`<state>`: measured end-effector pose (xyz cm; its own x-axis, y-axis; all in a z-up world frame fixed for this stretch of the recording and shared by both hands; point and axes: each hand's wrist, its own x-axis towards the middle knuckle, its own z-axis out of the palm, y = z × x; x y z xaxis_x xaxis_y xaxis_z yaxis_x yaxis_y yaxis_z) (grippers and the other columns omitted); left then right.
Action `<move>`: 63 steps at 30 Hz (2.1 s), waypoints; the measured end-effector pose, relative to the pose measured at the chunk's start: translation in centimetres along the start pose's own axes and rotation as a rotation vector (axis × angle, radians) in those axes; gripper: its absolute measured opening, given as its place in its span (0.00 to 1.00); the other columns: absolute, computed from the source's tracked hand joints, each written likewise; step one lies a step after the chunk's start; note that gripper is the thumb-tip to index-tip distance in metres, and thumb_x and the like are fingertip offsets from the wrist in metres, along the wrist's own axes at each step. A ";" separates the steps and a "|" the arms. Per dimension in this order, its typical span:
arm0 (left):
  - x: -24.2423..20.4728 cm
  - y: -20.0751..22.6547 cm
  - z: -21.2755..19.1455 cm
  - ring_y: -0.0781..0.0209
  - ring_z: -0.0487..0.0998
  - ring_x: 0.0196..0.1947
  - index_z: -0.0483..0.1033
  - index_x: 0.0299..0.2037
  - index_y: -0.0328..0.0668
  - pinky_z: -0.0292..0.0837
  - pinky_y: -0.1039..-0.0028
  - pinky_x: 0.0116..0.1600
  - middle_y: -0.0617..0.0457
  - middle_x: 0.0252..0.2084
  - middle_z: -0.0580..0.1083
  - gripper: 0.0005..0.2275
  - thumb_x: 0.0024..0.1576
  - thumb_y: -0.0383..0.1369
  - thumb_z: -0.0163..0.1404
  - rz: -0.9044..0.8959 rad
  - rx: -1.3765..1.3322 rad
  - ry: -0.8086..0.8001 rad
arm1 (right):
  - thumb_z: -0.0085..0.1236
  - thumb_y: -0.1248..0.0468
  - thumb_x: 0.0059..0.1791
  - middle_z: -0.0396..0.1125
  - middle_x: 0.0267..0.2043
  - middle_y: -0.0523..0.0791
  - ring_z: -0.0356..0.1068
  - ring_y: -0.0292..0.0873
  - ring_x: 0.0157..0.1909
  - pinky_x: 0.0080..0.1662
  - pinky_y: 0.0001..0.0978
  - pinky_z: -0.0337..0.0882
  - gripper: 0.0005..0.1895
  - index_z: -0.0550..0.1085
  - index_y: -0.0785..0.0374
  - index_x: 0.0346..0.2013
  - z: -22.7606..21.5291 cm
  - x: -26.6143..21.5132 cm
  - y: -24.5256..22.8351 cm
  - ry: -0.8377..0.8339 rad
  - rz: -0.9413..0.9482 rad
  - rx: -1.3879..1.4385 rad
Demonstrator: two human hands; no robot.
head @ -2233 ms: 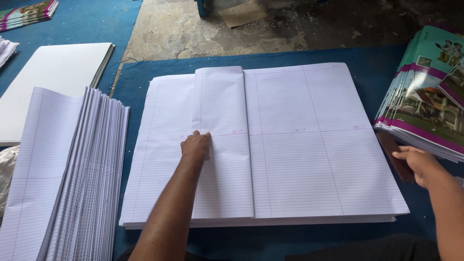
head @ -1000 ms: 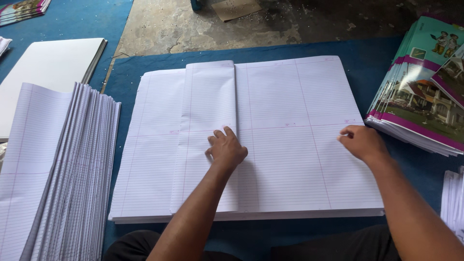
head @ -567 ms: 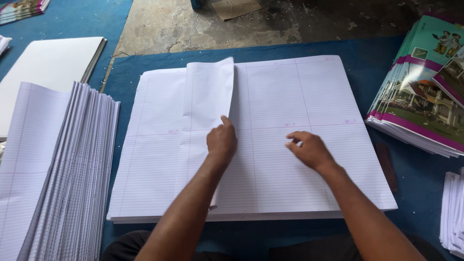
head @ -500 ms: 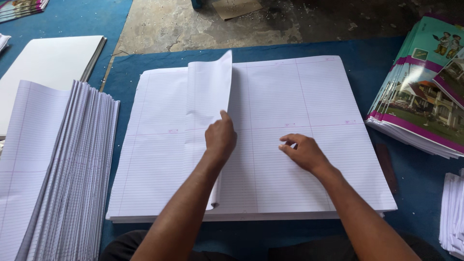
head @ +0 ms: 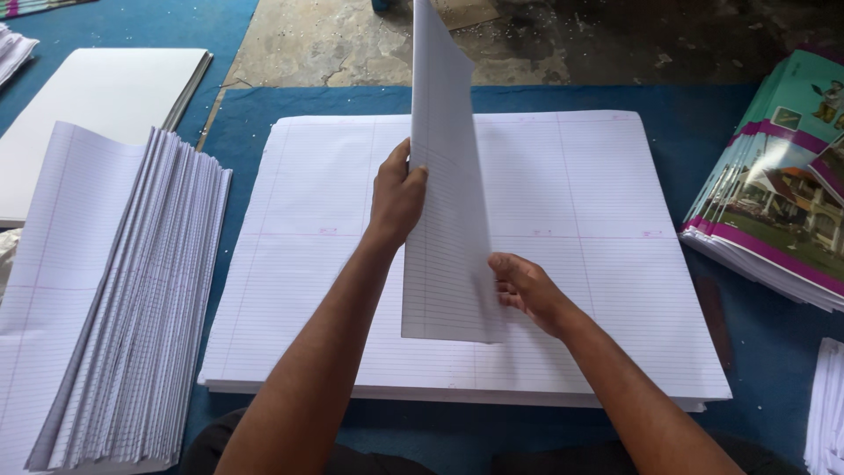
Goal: The person folds large sheets of lined paper in half and presses the crease with a small wooden block. The person repeats this process for multiple sheets, stacking the folded sheets to the left.
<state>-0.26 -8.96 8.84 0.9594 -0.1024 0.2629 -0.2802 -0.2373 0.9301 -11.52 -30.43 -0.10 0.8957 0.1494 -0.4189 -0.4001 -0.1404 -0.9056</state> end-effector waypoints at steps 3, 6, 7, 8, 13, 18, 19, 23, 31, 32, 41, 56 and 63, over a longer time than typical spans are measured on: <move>-1.0 -0.6 -0.7 0.47 0.84 0.40 0.57 0.68 0.28 0.83 0.66 0.45 0.29 0.46 0.76 0.26 0.57 0.26 0.39 -0.128 -0.239 -0.010 | 0.52 0.27 0.36 0.66 0.59 0.61 0.67 0.55 0.64 0.63 0.47 0.67 0.60 0.60 0.69 0.68 0.6 0.8 0.7 -0.018 0.034 0.110; -1.8 -1.8 -1.6 0.46 0.83 0.38 0.60 0.67 0.30 0.83 0.64 0.43 0.30 0.44 0.76 0.26 0.56 0.28 0.40 -0.307 -0.264 0.043 | 0.61 0.35 0.41 0.57 0.65 0.59 0.50 0.53 0.72 0.68 0.48 0.52 0.60 0.49 0.71 0.71 1.2 2.2 1.1 0.030 0.026 0.183; -2.1 -2.4 -2.2 0.45 0.83 0.39 0.61 0.67 0.29 0.83 0.64 0.43 0.29 0.45 0.76 0.26 0.56 0.28 0.40 -0.318 -0.287 0.047 | 0.65 0.38 0.44 0.52 0.69 0.58 0.42 0.51 0.76 0.70 0.48 0.45 0.61 0.44 0.72 0.73 1.5 2.6 1.1 0.055 0.010 0.201; -2.3 -3.1 -3.1 0.45 0.82 0.39 0.61 0.67 0.28 0.83 0.63 0.44 0.29 0.46 0.76 0.26 0.56 0.28 0.40 -0.329 -0.310 0.050 | 0.66 0.41 0.43 0.56 0.66 0.59 0.47 0.51 0.74 0.69 0.46 0.49 0.59 0.46 0.73 0.71 1.7 2.9 1.1 0.061 -0.003 0.204; -3.5 -7.3 -6.6 0.46 0.81 0.48 0.58 0.68 0.30 0.81 0.65 0.47 0.31 0.52 0.74 0.27 0.56 0.29 0.45 -0.447 -0.359 0.051 | 0.69 0.54 0.35 0.68 0.52 0.66 0.72 0.60 0.56 0.54 0.42 0.76 0.50 0.60 0.76 0.64 3.9 3.7 -0.4 0.074 0.000 0.266; -4.8 -11.0 -8.3 0.45 0.78 0.54 0.60 0.68 0.27 0.77 0.59 0.55 0.26 0.55 0.73 0.31 0.55 0.35 0.55 -0.627 -0.242 -0.001 | 0.64 0.56 0.38 0.68 0.51 0.64 0.76 0.53 0.52 0.48 0.37 0.81 0.42 0.61 0.73 0.61 6.3 4.1 -1.6 0.049 0.099 0.170; -5.0 -11.3 -8.3 0.42 0.75 0.56 0.56 0.68 0.25 0.74 0.55 0.57 0.25 0.57 0.69 0.33 0.56 0.35 0.56 -0.675 -0.161 -0.008 | 0.63 0.56 0.38 0.68 0.51 0.63 0.75 0.52 0.51 0.47 0.37 0.81 0.41 0.62 0.73 0.61 6.5 4.2 -1.7 0.033 0.120 0.154; -6.1 -11.3 -8.1 0.42 0.75 0.56 0.57 0.66 0.25 0.71 0.56 0.59 0.29 0.59 0.69 0.36 0.54 0.40 0.61 -0.721 0.242 0.008 | 0.61 0.55 0.42 0.71 0.45 0.64 0.77 0.55 0.43 0.43 0.41 0.80 0.36 0.66 0.77 0.57 7.3 4.7 -1.9 0.064 0.156 0.067; -6.5 -8.0 -6.4 0.46 0.83 0.44 0.66 0.63 0.36 0.78 0.57 0.48 0.40 0.40 0.80 0.22 0.61 0.38 0.51 -0.607 0.595 0.069 | 0.58 0.59 0.45 0.74 0.45 0.61 0.80 0.52 0.38 0.44 0.38 0.79 0.29 0.65 0.72 0.56 10.0 5.3 -3.3 0.208 -0.026 -0.480; -6.5 -7.6 -6.6 0.47 0.83 0.43 0.67 0.62 0.37 0.78 0.57 0.48 0.40 0.39 0.80 0.21 0.61 0.38 0.50 -0.586 0.599 0.068 | 0.59 0.58 0.45 0.74 0.45 0.61 0.80 0.51 0.39 0.45 0.38 0.79 0.29 0.65 0.72 0.56 10.3 5.2 -3.7 0.205 -0.041 -0.485; -5.2 -6.5 -15.1 0.44 0.82 0.46 0.68 0.62 0.37 0.76 0.55 0.53 0.38 0.46 0.78 0.22 0.60 0.38 0.50 -0.462 0.638 0.111 | 0.57 0.57 0.46 0.73 0.44 0.59 0.79 0.50 0.39 0.43 0.40 0.79 0.27 0.66 0.70 0.55 16.5 4.8 -8.0 0.105 -0.122 -0.322; -9.0 -6.4 -41.0 0.45 0.81 0.45 0.74 0.59 0.37 0.74 0.57 0.53 0.38 0.47 0.79 0.22 0.57 0.39 0.58 -0.338 0.887 0.345 | 0.58 0.63 0.46 0.71 0.40 0.62 0.78 0.52 0.33 0.31 0.36 0.82 0.36 0.53 0.75 0.61 37.5 4.9 -15.9 -0.332 -0.323 -0.081; -14.2 -6.7 -49.3 0.49 0.82 0.41 0.77 0.57 0.40 0.77 0.59 0.49 0.41 0.45 0.80 0.18 0.57 0.36 0.58 -0.435 0.908 0.400 | 0.60 0.66 0.44 0.67 0.48 0.65 0.78 0.56 0.36 0.29 0.33 0.82 0.41 0.49 0.77 0.65 46.5 3.5 -16.3 -0.470 -0.289 -0.064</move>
<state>-10.39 41.73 11.47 0.8776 0.4467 0.1739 0.3247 -0.8208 0.4699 -10.84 17.89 10.13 0.7782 0.6094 -0.1517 -0.1252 -0.0862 -0.9884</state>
